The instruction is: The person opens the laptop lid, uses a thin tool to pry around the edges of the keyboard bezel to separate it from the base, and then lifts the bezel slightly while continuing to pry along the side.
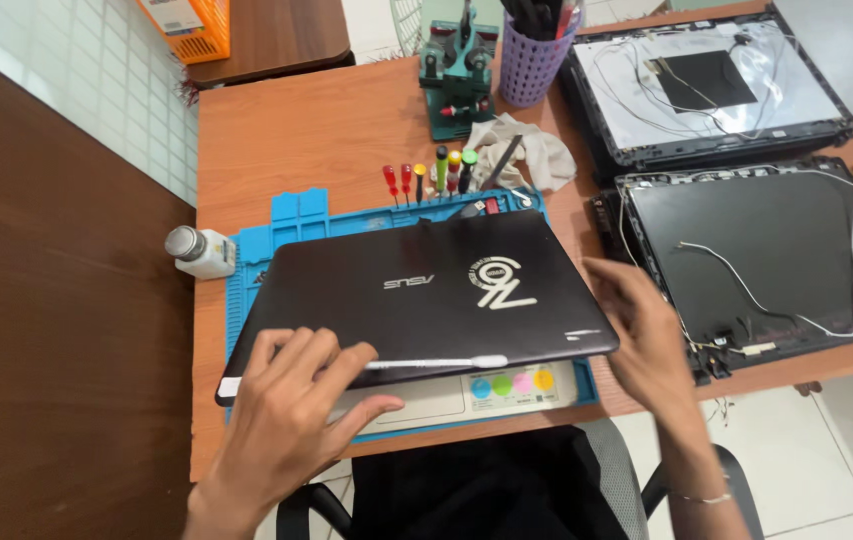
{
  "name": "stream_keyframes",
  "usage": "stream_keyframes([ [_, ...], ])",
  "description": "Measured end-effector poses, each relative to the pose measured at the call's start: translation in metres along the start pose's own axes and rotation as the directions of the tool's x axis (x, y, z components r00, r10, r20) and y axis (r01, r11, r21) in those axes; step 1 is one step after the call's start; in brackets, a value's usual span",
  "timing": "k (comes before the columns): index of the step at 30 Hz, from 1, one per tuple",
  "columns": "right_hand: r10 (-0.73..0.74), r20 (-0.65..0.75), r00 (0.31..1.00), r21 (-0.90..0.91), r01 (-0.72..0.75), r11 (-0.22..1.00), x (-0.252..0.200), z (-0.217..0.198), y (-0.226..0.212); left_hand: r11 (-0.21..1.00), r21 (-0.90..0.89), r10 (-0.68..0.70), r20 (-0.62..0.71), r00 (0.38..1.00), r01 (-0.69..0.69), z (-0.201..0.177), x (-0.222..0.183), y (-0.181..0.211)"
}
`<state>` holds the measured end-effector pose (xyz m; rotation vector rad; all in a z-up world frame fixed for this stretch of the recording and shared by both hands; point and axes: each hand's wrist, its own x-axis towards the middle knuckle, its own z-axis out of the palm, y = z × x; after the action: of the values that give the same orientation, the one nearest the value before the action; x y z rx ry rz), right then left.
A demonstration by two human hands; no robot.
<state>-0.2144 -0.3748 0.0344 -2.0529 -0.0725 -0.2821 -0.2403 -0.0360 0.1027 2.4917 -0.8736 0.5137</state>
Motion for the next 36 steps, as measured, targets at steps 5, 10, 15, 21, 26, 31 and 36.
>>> stream_keyframes([
  [5, -0.168, 0.029, 0.985, -0.13, 0.17, 0.977, -0.021, 0.029, 0.045, 0.995, 0.095, 0.047, -0.065, 0.997, -0.04, 0.021, -0.016, 0.005],
  [10, -0.146, 0.184, 0.972, -0.347, 0.204, 0.915, -0.03, 0.047, 0.063, 0.98, 0.194, 0.082, -0.153, 0.985, -0.051, 0.032, -0.021, 0.001],
  [15, -0.14, 0.252, 0.958, -0.323, 0.22, 0.921, -0.025, 0.053, 0.049, 0.967, 0.25, 0.108, -0.235, 0.966, -0.048, 0.031, -0.012, -0.001],
  [21, -0.151, 0.282, 0.948, -0.358, 0.249, 0.9, -0.024, 0.053, 0.044, 0.96, 0.275, 0.129, -0.273, 0.953, -0.051, 0.024, 0.006, -0.004],
  [26, -0.215, 0.287, 0.934, -0.423, 0.325, 0.846, -0.022, 0.054, 0.051, 0.933, 0.353, 0.184, -0.309, 0.933, -0.067, 0.016, 0.023, -0.01],
  [31, -0.218, 0.293, 0.931, -0.446, 0.334, 0.83, -0.023, 0.058, 0.062, 0.913, 0.406, 0.2, -0.382, 0.902, -0.03, 0.016, 0.042, -0.022],
  [36, -0.171, 0.278, 0.945, -0.467, 0.289, 0.836, -0.015, 0.06, 0.06, 0.872, 0.488, 0.27, -0.419, 0.867, -0.036, 0.027, 0.058, -0.037],
])
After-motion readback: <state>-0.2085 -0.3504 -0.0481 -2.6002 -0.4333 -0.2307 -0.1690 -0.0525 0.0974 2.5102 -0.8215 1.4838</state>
